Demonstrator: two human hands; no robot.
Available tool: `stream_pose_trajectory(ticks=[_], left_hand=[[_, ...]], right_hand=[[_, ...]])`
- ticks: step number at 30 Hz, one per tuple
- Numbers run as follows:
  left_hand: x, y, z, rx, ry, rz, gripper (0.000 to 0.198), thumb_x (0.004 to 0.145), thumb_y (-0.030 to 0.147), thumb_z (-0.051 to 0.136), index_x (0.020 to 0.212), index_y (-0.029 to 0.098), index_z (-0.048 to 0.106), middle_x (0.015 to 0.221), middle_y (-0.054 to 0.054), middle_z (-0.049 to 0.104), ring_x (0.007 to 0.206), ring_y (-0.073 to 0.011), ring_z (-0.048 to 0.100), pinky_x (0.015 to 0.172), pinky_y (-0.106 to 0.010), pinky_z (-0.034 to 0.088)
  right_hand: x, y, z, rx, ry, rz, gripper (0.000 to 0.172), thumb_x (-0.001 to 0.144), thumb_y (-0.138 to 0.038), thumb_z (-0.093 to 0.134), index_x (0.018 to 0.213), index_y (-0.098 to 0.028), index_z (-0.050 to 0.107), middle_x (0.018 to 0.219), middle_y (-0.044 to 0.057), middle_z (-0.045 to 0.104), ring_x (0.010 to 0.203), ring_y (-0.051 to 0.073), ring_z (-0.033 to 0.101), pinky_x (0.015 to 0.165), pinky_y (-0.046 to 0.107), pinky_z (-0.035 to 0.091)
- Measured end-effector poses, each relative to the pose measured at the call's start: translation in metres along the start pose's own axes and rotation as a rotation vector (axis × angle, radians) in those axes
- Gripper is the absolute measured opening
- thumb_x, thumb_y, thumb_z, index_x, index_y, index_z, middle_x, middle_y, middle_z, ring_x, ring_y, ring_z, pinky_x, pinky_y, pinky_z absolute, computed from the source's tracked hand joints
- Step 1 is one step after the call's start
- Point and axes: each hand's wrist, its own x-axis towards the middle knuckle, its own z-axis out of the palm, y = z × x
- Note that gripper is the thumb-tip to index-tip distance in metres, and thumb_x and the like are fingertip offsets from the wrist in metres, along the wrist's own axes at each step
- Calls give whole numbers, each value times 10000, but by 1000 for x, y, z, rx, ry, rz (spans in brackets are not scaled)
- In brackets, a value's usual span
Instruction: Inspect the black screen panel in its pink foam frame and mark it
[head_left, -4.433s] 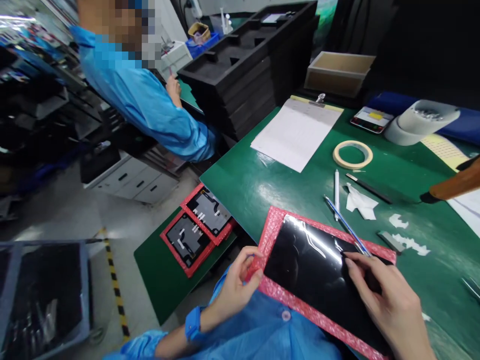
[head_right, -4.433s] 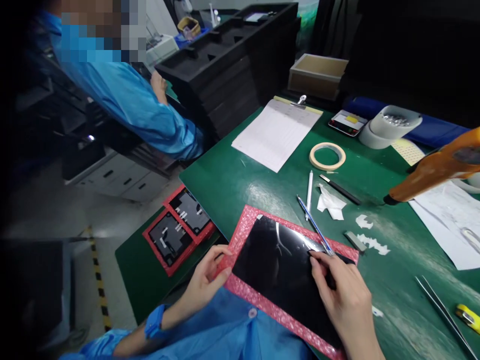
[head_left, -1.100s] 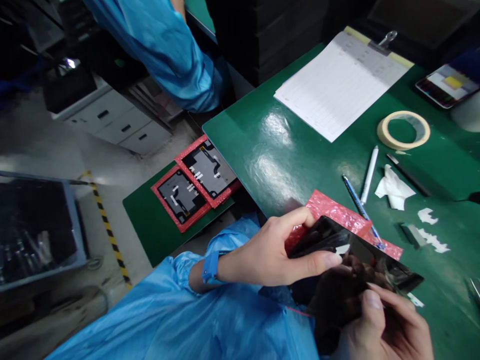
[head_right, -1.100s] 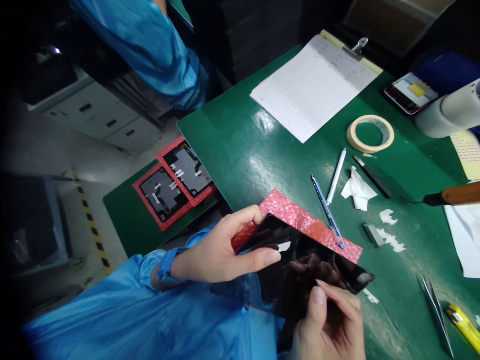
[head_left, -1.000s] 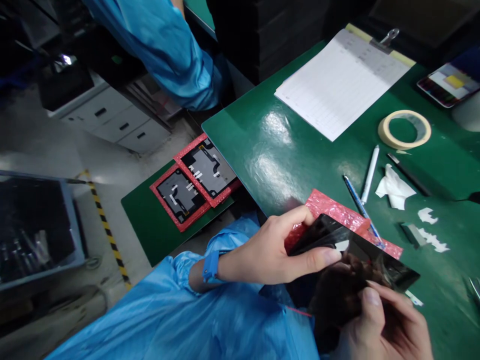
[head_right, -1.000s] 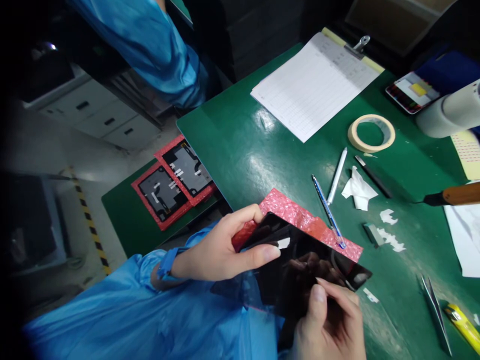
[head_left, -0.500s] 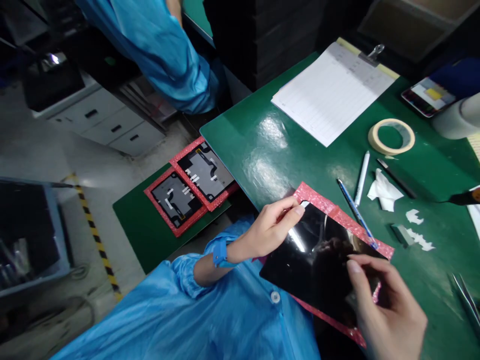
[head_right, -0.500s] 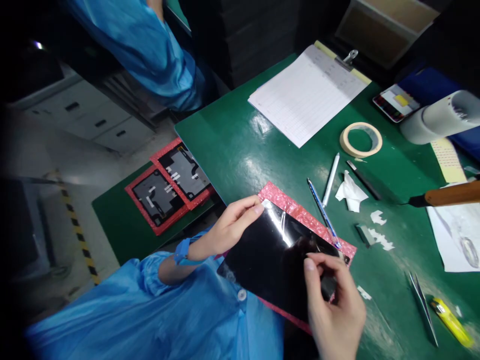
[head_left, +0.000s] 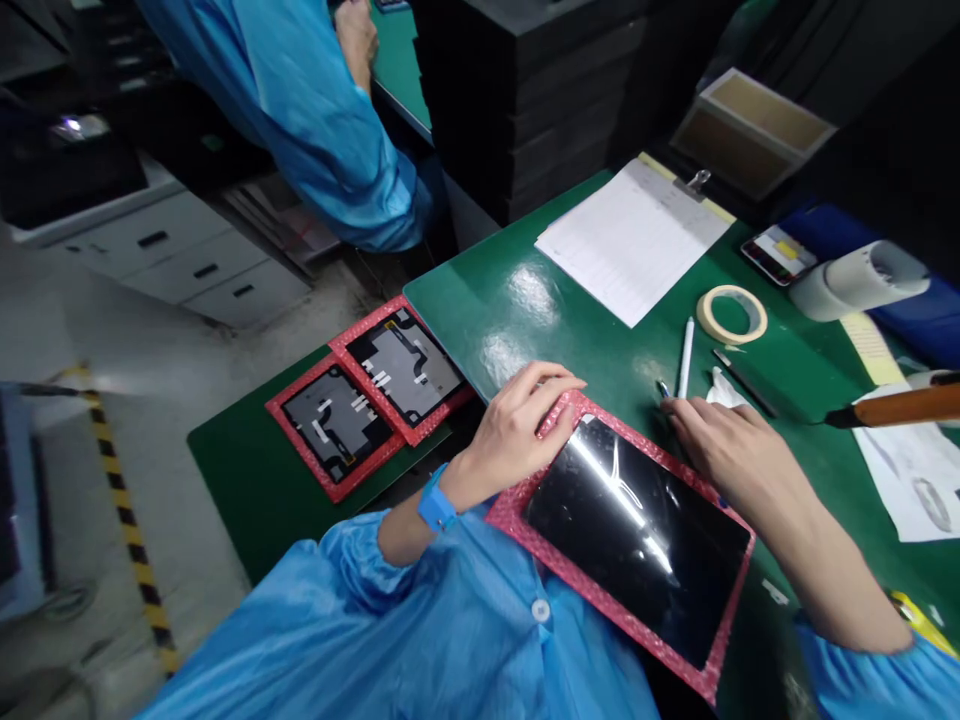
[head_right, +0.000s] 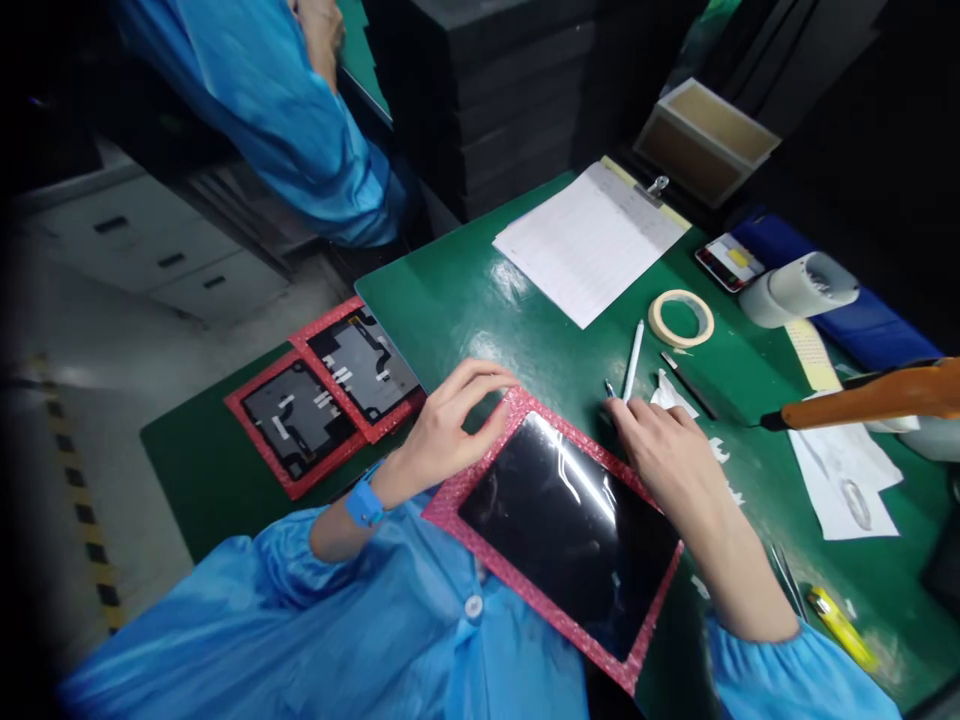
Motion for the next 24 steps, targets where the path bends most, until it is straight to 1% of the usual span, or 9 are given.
stream_pose_trajectory(ticks=[6, 10, 12, 14, 15, 16, 18, 21, 24], left_hand=[[44, -33, -2, -70, -3, 49, 216, 1118, 144, 596, 1230, 175, 778, 1140, -76, 817, 921, -171, 795, 899, -342, 678], [106, -35, 10, -95, -30, 182, 247, 1107, 89, 567, 1216, 97, 788, 1185, -136, 836, 910, -196, 832, 890, -364, 669], [144, -28, 20, -52, -94, 227, 268, 1088, 59, 575, 1245, 72, 791, 1228, -136, 832, 984, -215, 870, 915, -347, 665], [180, -19, 32, 30, -180, 273, 364, 1072, 87, 522, 1312, 32, 789, 1292, -119, 807, 1165, -276, 877, 891, -335, 637], [195, -15, 38, 74, -242, 302, 582, 1061, 112, 293, 1387, -56, 745, 1344, -130, 760, 1260, -316, 849, 825, -327, 588], [208, -13, 45, 127, -317, 331, 984, 879, 149, -94, 1474, -213, 602, 1406, -131, 648, 1354, -335, 755, 728, -321, 461], [223, -16, 59, 178, -359, 350, 1292, 582, 174, -254, 1594, -266, 417, 1525, -186, 533, 1396, -377, 653, 581, -297, 370], [227, -32, 77, 191, -391, 368, 1033, 794, 121, -9, 1662, -197, 452, 1645, -338, 528, 1428, -440, 664, 637, -193, 426], [223, -46, 84, 188, -442, 353, 1033, 773, 138, 12, 1580, -211, 555, 1709, -374, 452, 1366, -460, 692, 587, -128, 330]], right_hand=[[-5, -29, -44, 98, 313, 96, 278, 1128, -430, 617, 1074, -256, 828, 865, 82, 747, 707, 212, 652, 664, 384, 476], [-7, -68, -48, 594, 656, 379, 128, 909, -364, 937, 964, -281, 857, 847, 55, 756, 749, 243, 735, 723, 411, 594], [-5, -88, -38, 715, 637, 418, 359, 732, -466, 1095, 854, -268, 822, 772, 30, 718, 669, 216, 691, 641, 374, 579], [-2, -104, -23, 729, 572, 413, 553, 750, -678, 1072, 727, -243, 732, 666, 3, 642, 557, 157, 582, 517, 306, 483], [-1, -111, -14, 730, 545, 422, 636, 830, -760, 994, 671, -234, 674, 618, -8, 597, 513, 130, 522, 470, 277, 420], [1, -116, -5, 732, 515, 440, 671, 925, -778, 910, 651, -227, 642, 578, -19, 556, 475, 110, 470, 434, 258, 361], [4, -122, 12, 748, 455, 477, 594, 1033, -725, 824, 745, -219, 703, 535, -39, 540, 423, 101, 446, 396, 233, 308], [9, -120, 30, 792, 388, 501, 435, 1018, -631, 875, 942, -211, 788, 603, -14, 686, 424, 128, 555, 387, 224, 392], [11, -113, 41, 819, 393, 492, 433, 1028, -558, 876, 809, -222, 712, 669, 18, 749, 445, 138, 603, 393, 232, 459]])
